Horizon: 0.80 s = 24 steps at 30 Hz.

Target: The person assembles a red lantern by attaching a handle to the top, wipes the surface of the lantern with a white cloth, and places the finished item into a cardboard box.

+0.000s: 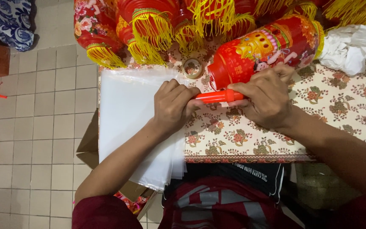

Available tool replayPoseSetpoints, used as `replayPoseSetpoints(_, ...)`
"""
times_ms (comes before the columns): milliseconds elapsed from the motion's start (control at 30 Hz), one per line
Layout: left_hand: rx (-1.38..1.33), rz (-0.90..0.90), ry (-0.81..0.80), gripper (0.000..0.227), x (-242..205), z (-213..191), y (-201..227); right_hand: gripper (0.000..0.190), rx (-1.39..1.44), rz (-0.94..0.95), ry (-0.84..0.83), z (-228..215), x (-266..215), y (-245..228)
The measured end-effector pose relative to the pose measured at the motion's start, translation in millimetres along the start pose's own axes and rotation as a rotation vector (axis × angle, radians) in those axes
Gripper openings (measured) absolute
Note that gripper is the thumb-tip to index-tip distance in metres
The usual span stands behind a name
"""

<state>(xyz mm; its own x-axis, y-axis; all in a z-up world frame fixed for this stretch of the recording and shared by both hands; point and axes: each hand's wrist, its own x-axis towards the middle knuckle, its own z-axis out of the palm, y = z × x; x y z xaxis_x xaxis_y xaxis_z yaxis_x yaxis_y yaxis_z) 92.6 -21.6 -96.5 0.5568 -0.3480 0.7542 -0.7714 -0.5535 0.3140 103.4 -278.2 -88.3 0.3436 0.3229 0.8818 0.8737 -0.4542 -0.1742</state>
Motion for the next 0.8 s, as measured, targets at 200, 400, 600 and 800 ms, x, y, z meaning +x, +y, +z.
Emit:
replayPoseSetpoints(200, 0.029, 0.031, -0.009, 0.046, 12, -8, 10, 0.041, -0.029, 0.009, 0.007, -2, -4, 6)
replayPoseSetpoints(400, 0.063, 0.053, -0.075, 0.035, 13, -8, 7, 0.039, 0.016, 0.030, -0.014, -5, 14, -5)
replayPoseSetpoints(600, 0.036, 0.038, -0.138, 0.051, 2, -6, -1, 0.039, 0.011, 0.001, -0.003, 4, -8, 7)
replayPoseSetpoints(800, -0.065, 0.035, -0.147, 0.038, 12, -7, 11, 0.042, 0.008, -0.008, -0.013, -5, 6, 4)
